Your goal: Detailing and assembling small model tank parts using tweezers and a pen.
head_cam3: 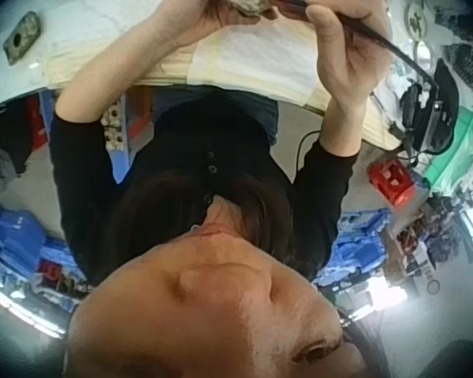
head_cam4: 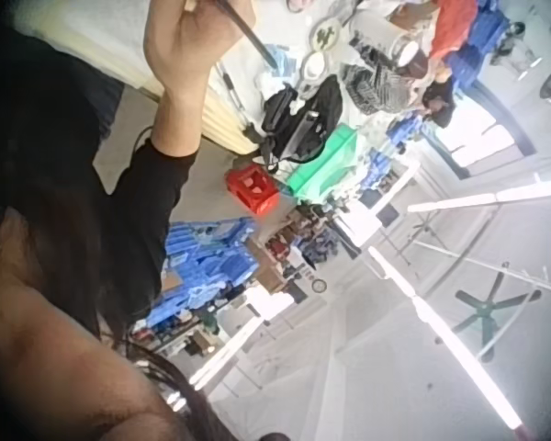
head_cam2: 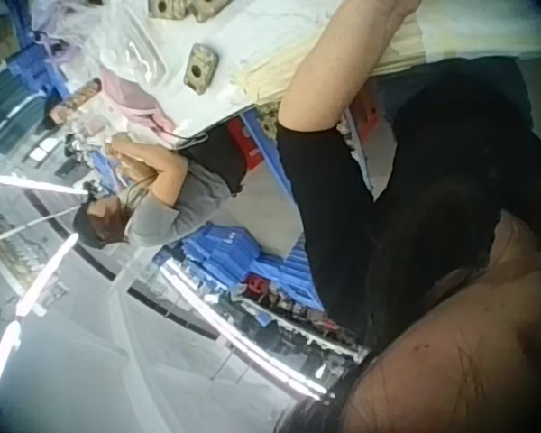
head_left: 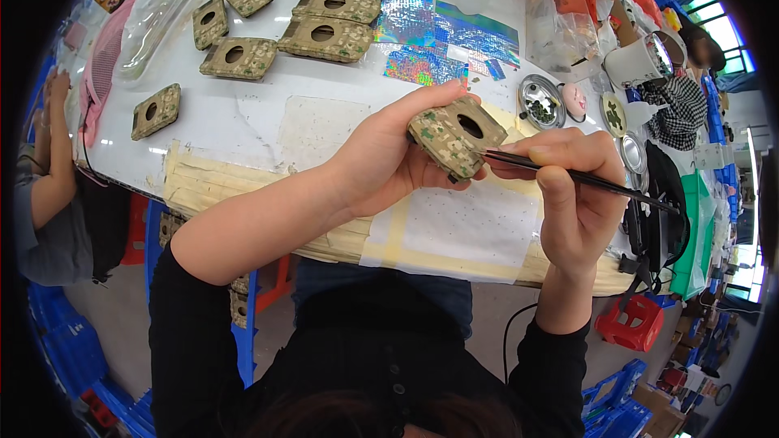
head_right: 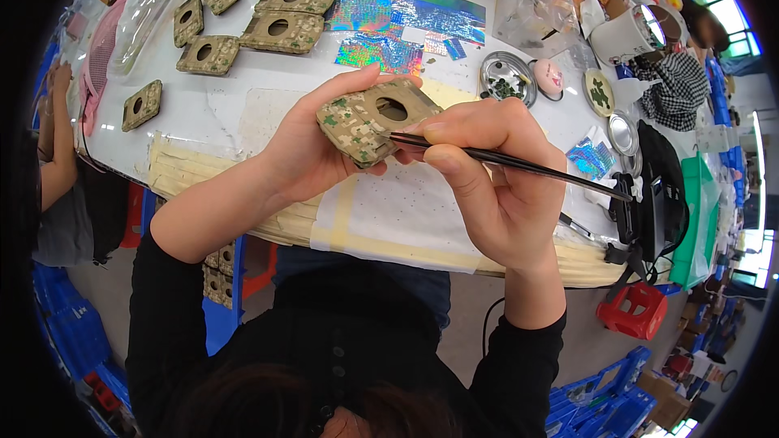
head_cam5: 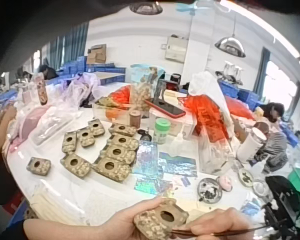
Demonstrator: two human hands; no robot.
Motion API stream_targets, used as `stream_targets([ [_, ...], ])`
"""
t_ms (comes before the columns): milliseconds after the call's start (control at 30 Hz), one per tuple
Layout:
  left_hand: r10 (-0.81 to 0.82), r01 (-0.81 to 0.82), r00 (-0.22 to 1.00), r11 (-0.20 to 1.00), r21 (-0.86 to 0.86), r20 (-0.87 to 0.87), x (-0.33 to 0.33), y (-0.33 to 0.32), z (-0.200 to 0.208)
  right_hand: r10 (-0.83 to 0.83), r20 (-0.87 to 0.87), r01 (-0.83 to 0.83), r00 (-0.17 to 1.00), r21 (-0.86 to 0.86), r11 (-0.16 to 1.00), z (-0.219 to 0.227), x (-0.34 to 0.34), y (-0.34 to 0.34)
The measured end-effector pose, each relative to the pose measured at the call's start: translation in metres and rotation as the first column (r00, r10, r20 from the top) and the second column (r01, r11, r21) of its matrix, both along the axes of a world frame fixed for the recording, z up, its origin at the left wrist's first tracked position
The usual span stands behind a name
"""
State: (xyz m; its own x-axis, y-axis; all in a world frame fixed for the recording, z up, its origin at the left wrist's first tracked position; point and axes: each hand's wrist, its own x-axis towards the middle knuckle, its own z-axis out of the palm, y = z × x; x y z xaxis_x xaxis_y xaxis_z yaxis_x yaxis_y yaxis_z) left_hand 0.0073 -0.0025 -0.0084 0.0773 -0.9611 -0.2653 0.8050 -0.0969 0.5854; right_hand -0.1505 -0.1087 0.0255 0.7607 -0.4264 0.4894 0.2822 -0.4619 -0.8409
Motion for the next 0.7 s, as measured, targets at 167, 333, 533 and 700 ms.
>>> stream_targets([
  [167, -0.003, 0.003, 1.0, 1.0, -0.005, -0.008, 0.0, 0.0, -0.001, 0.009, 0.0, -0.009, 1.0, -0.008, 1.0, 0.0, 0.0, 0.0],
  [333, 0.016, -0.015, 0.999, 1.0, 0.021, -0.035, -0.001, 0.001, 0.003, 0.116, 0.066, -0.117, 0.991, 0.02, 0.993, 0.004, 0.005, 0.002],
  [533, -0.007, 0.006, 0.99, 1.0, -0.004, -0.142, 0.003, -0.001, -0.005, 0.036, 0.231, -0.061, 0.972, 0.101, 0.993, 0.006, -0.006, -0.003],
  [700, -0.002, 0.004, 0.979, 1.0, 0.007, -0.205, 0.003, -0.002, -0.006, -0.229, 0.115, 0.247, 0.967, -0.183, 0.952, 0.005, -0.02, -0.004],
])
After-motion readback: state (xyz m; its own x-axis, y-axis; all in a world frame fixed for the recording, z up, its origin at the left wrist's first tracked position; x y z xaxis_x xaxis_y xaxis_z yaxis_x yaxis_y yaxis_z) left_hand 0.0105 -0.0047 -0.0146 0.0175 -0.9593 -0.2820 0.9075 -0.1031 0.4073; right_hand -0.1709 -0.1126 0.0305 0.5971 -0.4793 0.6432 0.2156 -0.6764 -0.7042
